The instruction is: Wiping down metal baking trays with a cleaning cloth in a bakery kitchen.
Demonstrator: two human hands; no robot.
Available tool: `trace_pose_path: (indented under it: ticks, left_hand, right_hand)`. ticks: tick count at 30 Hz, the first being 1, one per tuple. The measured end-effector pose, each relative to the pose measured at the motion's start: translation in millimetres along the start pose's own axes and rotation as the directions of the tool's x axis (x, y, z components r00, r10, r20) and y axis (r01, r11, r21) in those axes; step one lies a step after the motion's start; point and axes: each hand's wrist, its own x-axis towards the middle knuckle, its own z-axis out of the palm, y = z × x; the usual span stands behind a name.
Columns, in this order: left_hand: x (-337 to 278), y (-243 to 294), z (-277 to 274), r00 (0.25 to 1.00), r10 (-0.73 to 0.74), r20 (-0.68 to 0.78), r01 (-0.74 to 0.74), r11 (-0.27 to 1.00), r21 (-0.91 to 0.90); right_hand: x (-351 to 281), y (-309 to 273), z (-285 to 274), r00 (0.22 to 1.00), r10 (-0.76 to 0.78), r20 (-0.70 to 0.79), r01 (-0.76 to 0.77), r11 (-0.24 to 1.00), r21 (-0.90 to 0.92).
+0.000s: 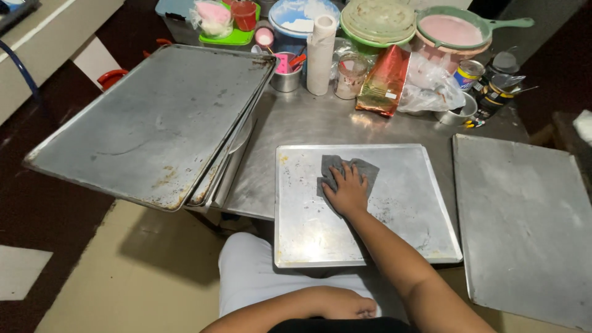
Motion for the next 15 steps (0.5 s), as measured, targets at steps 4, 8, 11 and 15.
trace_pose_path:
  ticks: [4,8,11,15]
  left_hand:
    - [-5,19,-3,0.992,-0.125,-0.007,0.123,0.969,0.216]
    - [-8,57,-5,0.928,-0.308,-0.208,0.333,0.938,0.097]
    - [-7,22,-7,0.874,-0.259,-0.41,0.297,0.954,0.03]
    - [-15,-45,-10,0.895,-0.283,-0.345,0.273,0.959,-0.08]
  right_hand:
    - [2,4,3,1.0,-0.017,0.014,0.017,1.0,0.008]
    - [-4,5,1,1.0,0.002,0.02,-0.002,1.0,-0.018]
    - [0,2,-1,1.0,-0.002,0.011,0.002,1.0,-0.003]
    - [-3,0,-4,1.0,-0.002,0.02,0.002,1.0,0.006]
